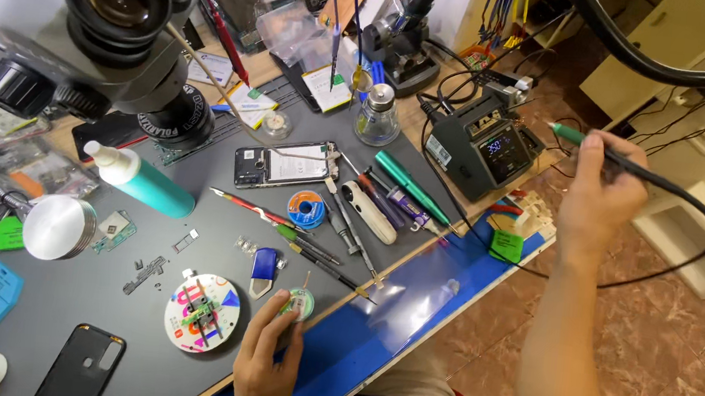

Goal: The person works on a small circuit board placed on a colorful disc, using a hot air gun and tweezers to heat and adjust components. They then apply flux with a brush and use a soldering iron to solder the board, handling solder wire and various tools throughout the process.

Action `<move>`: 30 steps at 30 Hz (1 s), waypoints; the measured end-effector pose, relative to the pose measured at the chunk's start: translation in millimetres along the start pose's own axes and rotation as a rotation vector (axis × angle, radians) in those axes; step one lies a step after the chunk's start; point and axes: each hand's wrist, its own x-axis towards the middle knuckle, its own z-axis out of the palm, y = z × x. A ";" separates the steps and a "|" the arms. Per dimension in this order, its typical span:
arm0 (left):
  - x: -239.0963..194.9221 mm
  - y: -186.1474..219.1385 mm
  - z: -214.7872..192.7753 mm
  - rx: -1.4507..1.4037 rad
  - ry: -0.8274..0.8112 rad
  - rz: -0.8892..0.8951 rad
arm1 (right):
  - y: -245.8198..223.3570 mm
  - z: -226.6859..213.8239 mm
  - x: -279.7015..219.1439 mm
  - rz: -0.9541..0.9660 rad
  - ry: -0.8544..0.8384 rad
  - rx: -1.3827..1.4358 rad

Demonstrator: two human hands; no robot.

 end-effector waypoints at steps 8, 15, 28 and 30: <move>3.8 2.6 -0.4 0.097 0.032 0.100 | 69.3 55.6 44.6 -0.186 -0.042 0.032; 18.2 7.4 0.1 0.230 0.050 0.216 | 78.6 53.6 42.7 -0.141 -0.170 0.054; 17.6 0.9 -40.7 0.308 0.194 0.196 | 68.8 39.1 -91.4 0.169 -0.134 -0.596; 26.3 -18.0 -73.2 0.409 0.299 0.161 | 28.2 34.0 -147.5 -0.241 -0.091 -0.448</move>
